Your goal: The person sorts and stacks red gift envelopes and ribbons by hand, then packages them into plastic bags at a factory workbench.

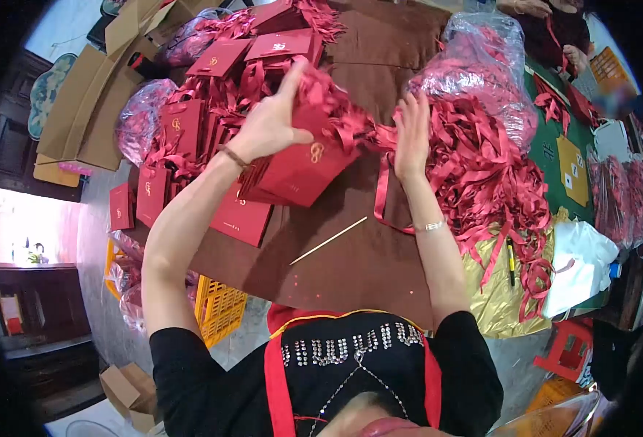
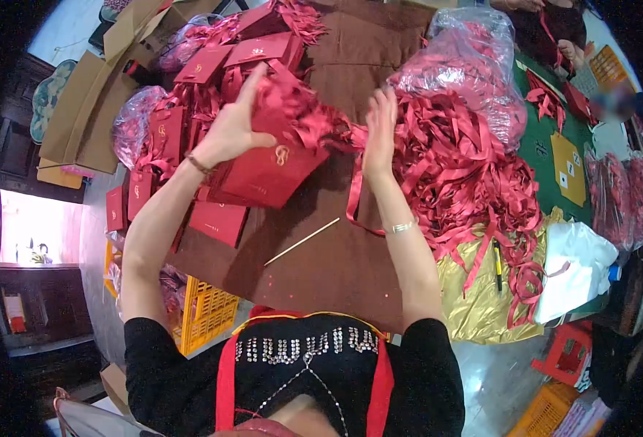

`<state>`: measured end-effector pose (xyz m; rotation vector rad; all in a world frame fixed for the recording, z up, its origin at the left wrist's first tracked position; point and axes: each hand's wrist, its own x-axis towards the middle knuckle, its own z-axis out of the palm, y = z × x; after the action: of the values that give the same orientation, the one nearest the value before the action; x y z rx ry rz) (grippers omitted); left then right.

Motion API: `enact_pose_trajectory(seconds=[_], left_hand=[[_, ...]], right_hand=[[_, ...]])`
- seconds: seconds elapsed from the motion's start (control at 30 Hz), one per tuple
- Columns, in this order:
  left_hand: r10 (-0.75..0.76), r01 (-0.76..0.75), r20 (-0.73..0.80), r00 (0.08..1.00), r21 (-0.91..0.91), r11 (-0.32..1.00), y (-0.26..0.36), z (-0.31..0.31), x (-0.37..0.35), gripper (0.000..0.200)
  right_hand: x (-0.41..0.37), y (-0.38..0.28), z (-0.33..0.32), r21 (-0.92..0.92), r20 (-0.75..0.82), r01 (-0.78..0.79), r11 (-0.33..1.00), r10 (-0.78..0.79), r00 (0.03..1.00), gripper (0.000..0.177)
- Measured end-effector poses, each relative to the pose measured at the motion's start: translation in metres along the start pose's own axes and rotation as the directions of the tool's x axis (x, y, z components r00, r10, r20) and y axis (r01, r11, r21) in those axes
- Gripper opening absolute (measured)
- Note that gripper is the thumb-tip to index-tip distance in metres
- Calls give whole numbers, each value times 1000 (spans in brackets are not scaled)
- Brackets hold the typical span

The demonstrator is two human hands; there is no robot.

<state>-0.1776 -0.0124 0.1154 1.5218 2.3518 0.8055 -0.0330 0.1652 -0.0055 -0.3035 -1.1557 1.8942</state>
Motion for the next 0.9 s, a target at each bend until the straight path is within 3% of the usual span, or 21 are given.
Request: enact_pose_trajectory(seconds=[0.03, 0.07, 0.13, 0.17, 0.2, 0.23, 0.27, 0.33, 0.43, 0.5, 0.53, 0.57, 0.6, 0.63, 0.67, 0.73, 0.8, 0.83, 0.87, 0.9], left_hand=[[-3, -5, -72, 997, -114, 994, 2, -11, -1, 115], [34, -69, -192, 981, -175, 982, 4, -15, -4, 116], [127, -261, -426, 896, -272, 926, 4, -18, -8, 120], [82, -313, -450, 889, -469, 826, 5, -12, -14, 122], [33, -359, -463, 886, -638, 681, 5, -1, -20, 124], [33, -426, -534, 845, -634, 646, 2, 15, -27, 125], [-21, -330, -463, 886, -662, 672, -8, 28, -36, 126], [-169, -30, -228, 959, -673, 739, -41, 61, -61, 127], [-244, 191, 30, 969, -719, 668, -70, 90, -84, 129], [-229, 295, 199, 953, -784, 546, -78, 92, -86, 104], [-181, 322, 268, 946, -729, 604, -79, 88, -84, 89], [-168, 261, 200, 965, -755, 601, -73, 85, -84, 62], [-165, 257, 197, 966, -755, 603, -74, 85, -84, 62], [-90, 174, 158, 983, -677, 715, -78, 86, -84, 63], [-13, 88, 130, 991, -586, 805, -83, 90, -86, 64], [5, 129, 192, 981, -680, 722, -94, 106, -94, 64], [-48, 172, 184, 982, -748, 641, -94, 116, -103, 65], [-82, 191, 176, 981, -792, 580, -92, 119, -105, 65], [-117, 204, 168, 979, -833, 515, -91, 122, -108, 65], [-121, 235, 201, 972, -845, 480, -89, 118, -107, 65]], right_hand=[[-9, -2, 3, 34, -82, -18, 999, 21, 996, 58], [-19, 1, 8, 0, -78, -76, 997, 76, 994, 69], [-38, 12, 16, -73, 236, 59, 996, -40, 971, 85], [-33, 10, 16, -72, 238, 63, 995, -44, 970, 85], [-27, 0, 18, -118, 398, -86, 989, 126, 909, 101], [-22, -8, 19, -191, 535, -222, 956, 291, 793, 119], [-19, -14, 19, -197, 538, -222, 955, 294, 790, 119], [-20, -20, 17, -620, 567, -7, 785, 454, 687, 122], [-23, 8, -22, -605, 692, -19, 796, 538, 481, 117], [-25, -1, -23, -657, 654, -39, 752, 596, 466, 112], [-25, -7, -18, -690, 612, -65, 721, 629, 479, 110], [-24, -11, -13, -711, 567, -104, 695, 655, 499, 108], [-22, -10, -12, -721, 542, -139, 678, 678, 497, 106], [-19, -9, -12, -731, 516, -174, 660, 700, 494, 103], [-17, -7, -9, -637, 457, -394, 663, 736, 500, 102], [-16, -2, -5, -342, 348, -755, 560, 822, 451, 100], [-16, 9, -9, -50, 290, -912, 406, 880, 376, 98], [-15, 17, -15, 52, 274, -937, 346, 897, 346, 98], [-16, 41, -45, -255, 316, -782, 569, 813, 489, 94], [-16, 43, -46, -511, 404, -493, 705, 703, 586, 90]])
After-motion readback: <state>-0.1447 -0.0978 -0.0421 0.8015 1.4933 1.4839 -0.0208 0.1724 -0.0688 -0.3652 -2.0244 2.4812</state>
